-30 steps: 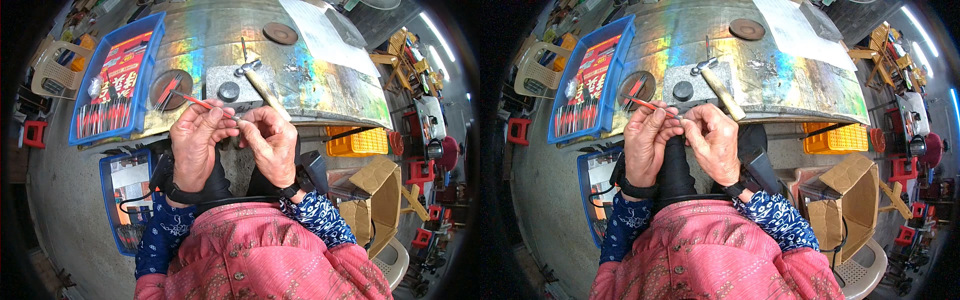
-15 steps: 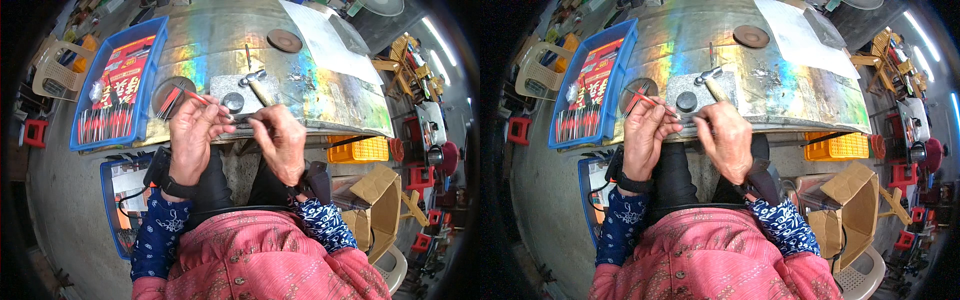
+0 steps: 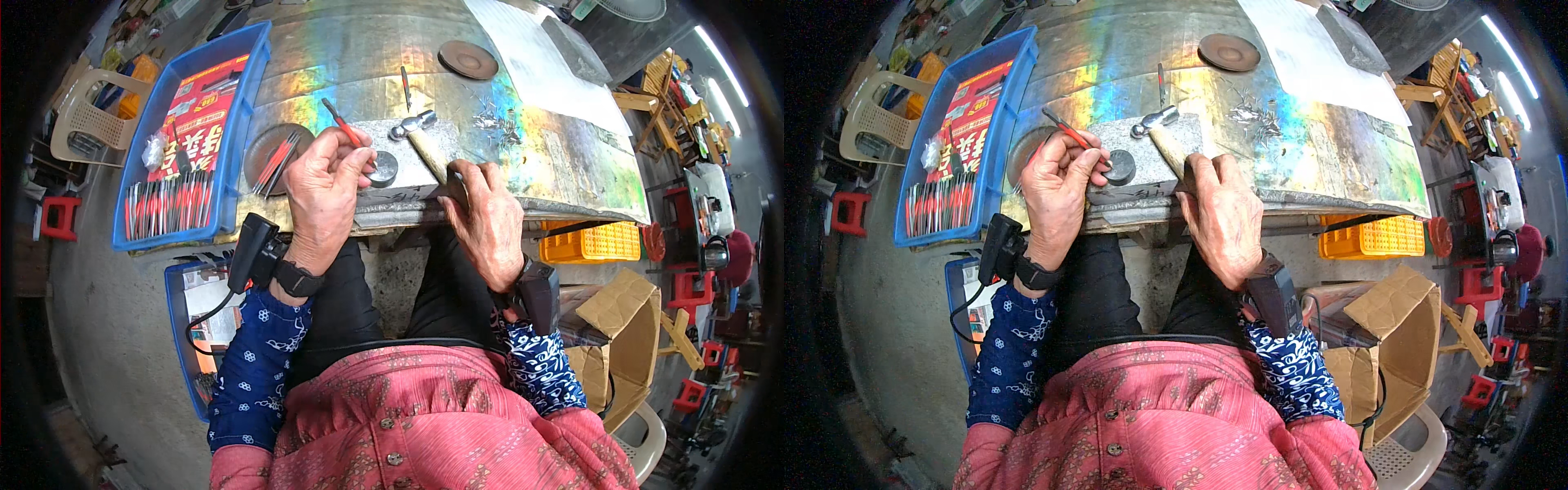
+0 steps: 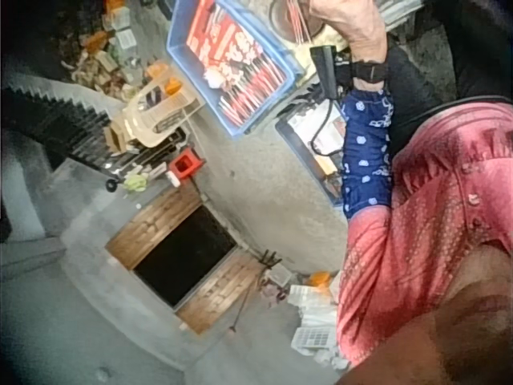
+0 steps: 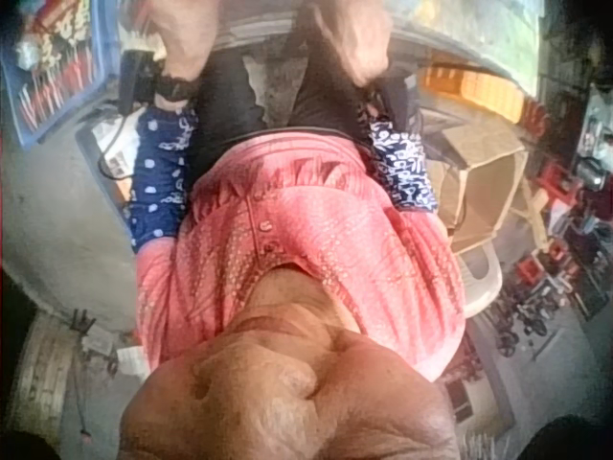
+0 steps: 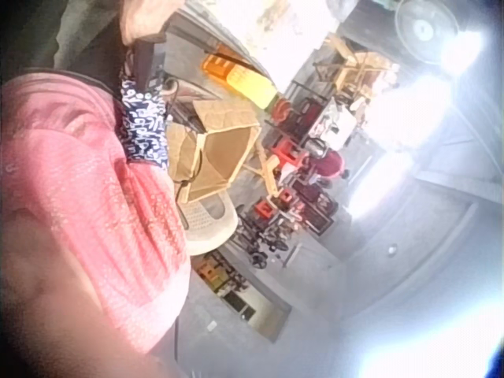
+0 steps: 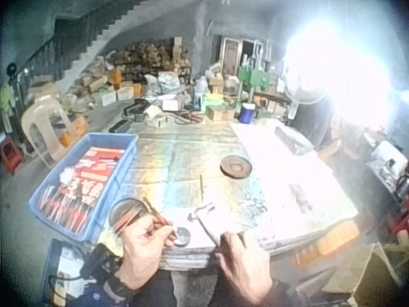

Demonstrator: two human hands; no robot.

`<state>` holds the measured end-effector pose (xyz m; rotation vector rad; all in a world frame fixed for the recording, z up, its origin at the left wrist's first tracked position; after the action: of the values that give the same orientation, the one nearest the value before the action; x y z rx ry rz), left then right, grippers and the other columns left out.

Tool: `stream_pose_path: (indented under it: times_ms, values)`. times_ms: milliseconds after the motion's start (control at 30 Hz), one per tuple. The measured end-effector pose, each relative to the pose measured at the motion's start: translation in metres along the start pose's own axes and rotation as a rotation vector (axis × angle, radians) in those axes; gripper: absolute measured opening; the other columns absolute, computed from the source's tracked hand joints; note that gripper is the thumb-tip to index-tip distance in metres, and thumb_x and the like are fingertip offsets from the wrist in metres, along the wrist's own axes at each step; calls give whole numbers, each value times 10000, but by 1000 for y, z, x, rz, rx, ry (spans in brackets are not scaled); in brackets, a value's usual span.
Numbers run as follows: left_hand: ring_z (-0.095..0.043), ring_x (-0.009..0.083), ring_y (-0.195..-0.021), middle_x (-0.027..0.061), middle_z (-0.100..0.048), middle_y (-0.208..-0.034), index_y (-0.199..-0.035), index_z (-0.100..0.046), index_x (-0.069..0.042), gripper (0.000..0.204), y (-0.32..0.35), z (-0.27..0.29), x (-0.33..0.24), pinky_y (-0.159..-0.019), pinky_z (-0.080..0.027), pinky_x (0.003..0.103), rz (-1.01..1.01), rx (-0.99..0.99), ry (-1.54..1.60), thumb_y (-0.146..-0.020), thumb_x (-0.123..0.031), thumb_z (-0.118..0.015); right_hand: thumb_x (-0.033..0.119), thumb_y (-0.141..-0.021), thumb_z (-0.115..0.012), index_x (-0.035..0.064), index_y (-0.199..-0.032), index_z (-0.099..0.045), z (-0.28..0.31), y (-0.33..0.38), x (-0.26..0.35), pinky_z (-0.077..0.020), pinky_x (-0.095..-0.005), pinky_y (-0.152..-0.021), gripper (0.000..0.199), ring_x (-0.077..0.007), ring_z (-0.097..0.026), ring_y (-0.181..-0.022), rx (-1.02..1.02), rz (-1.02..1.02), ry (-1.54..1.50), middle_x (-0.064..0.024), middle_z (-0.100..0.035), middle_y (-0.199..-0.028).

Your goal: The person repeatedly picks small metal rods from a blue tray, places them on a metal block, and strikes them with a hammer. Finished rods are set aside on the table. The person continues this cycle throughout the clip.

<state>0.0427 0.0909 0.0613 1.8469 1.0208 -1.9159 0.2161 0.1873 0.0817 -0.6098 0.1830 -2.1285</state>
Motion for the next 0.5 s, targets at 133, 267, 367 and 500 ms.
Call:
stream_pose_path:
  times_ms: [133,267,367,500]
  values:
    - [-637,99,-731,93,-676,-877,-1019,-600,32,91,-1,1,1,-627,-539,216,7,1,-10,-940,2,-567,105,-794,-716,93,-1186,-545,-1,-1,-1,-483,-441,-716,429,-385,-591,-882,4,-5,-24,-160,-531,-1025]
    - [-639,98,-734,89,-677,-870,-1021,-601,34,94,0,0,0,-626,-538,215,12,1,-22,-938,0,-571,99,-789,-717,95,-1187,-541,-2,-2,-1,-484,-442,-713,436,-394,-590,-873,6,-14,-34,-161,-531,-1023]
    - [-627,77,-713,59,-674,-835,-983,-625,22,78,0,0,1,-604,-516,199,28,-30,5,-916,-6,-596,89,-783,-710,80,-1188,-533,-2,-2,-1,-488,-444,-716,442,-391,-586,-873,22,-14,-30,-166,-527,-1005]
    - [-632,58,-734,52,-682,-818,-943,-649,14,60,2,-1,-1,-607,-509,202,6,-40,-32,-893,-12,-630,57,-776,-673,38,-1181,-520,-4,-1,0,-496,-446,-716,433,-376,-581,-881,36,-16,-9,-176,-523,-961]
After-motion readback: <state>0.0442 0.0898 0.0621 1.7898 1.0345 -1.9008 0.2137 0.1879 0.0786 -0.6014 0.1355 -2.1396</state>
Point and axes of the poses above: each hand's wrist, its own y-axis away from the middle knuckle, its own z-axis out of the back of the hand, x = y × z, the point moved 6 cm from there along -y, towards the middle knuckle
